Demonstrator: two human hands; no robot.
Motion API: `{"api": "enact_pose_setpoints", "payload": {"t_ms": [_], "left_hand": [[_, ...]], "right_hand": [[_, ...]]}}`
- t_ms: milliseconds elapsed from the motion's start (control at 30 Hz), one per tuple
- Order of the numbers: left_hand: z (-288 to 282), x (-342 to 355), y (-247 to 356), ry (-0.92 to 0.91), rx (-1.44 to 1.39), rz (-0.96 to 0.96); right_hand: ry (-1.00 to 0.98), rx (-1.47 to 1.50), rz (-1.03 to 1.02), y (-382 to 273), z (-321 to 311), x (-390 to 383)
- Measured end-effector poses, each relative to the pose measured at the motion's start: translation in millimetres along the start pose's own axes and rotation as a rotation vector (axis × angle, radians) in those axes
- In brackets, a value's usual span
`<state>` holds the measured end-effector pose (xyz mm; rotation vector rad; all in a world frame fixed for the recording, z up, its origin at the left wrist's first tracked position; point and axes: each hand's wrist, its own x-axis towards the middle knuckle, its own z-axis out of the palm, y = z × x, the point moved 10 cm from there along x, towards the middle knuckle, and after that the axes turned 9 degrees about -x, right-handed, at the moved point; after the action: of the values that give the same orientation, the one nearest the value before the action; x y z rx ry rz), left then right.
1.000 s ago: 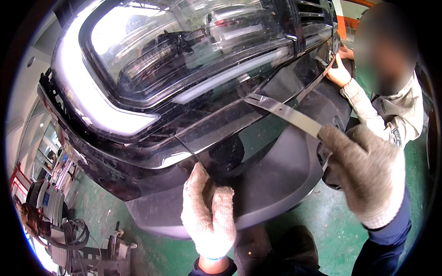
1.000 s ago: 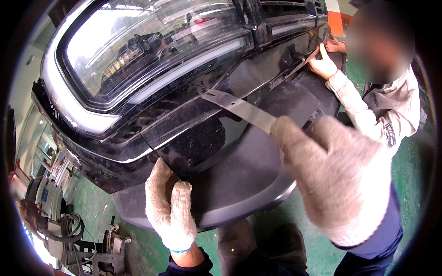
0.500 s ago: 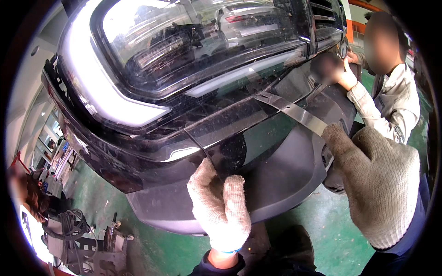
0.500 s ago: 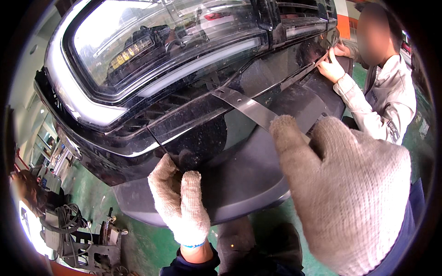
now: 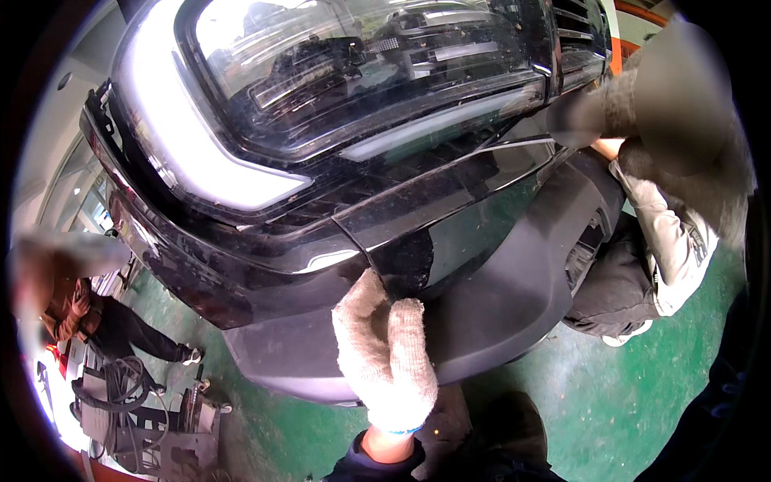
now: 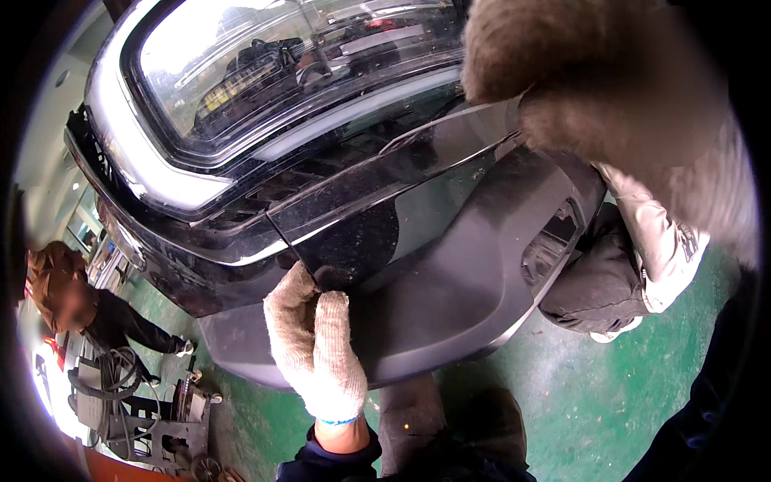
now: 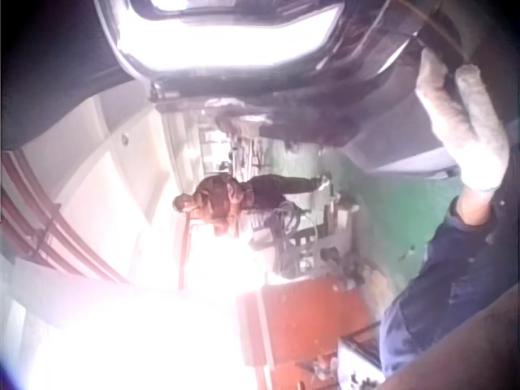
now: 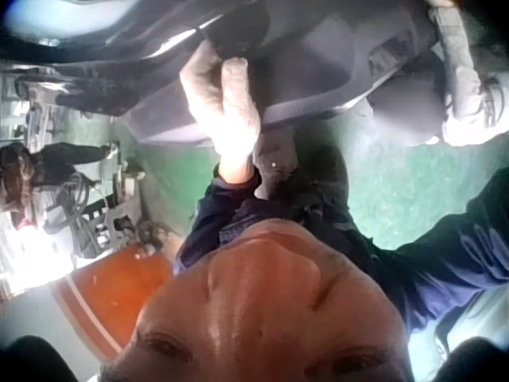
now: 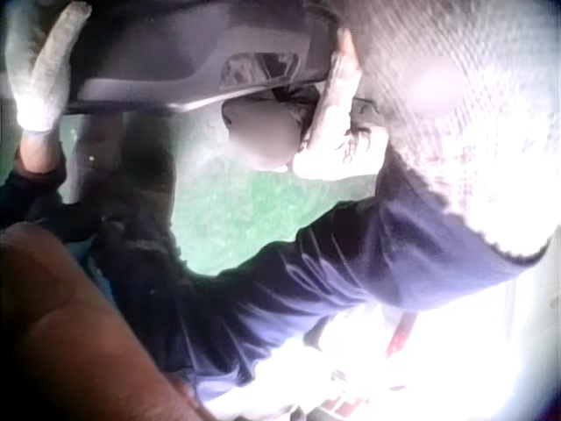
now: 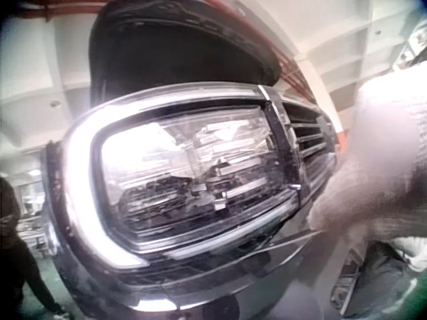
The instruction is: The person aligns and secures the front bumper to the car using both hands, repeatedly pressing clips and edges into place. A coworker assists on the opposite side of the bumper. The person also uses a small metal tool to pry and adjust the bumper edge near the headlight.
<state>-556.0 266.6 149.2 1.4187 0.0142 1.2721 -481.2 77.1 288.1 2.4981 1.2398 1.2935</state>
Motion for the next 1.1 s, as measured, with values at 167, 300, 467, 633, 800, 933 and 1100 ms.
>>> {"api": "enact_pose_setpoints", "payload": {"t_ms": [167,300,467,633,800,933,1100], "left_hand": [[-8,1,-3,0.008,0.071,0.048],[-4,1,-4,0.031,0.054,0.066],[-5,-1,-5,0.097,0.085,0.026],[-2,-2,-5,0.079,0.08,0.04],[-1,-3,-6,0.045,0.066,0.028],[-1,-3,-7,0.021,0.055,0.044],[-1,-3,-10,0.024,0.032,0.042]], "right_hand": [[0.021,0.059,-0.024,-7,10,1],[0.005,-0.001,0.06,1,0,-24],[-0.029,0.075,0.177,-4,12,-38],[0.021,0.074,0.207,-9,26,-53],[0.026,0.165,0.258,-9,42,-65],[0.032,0.187,0.274,-10,50,-70],[0.075,0.186,0.292,-11,56,-73]]}}
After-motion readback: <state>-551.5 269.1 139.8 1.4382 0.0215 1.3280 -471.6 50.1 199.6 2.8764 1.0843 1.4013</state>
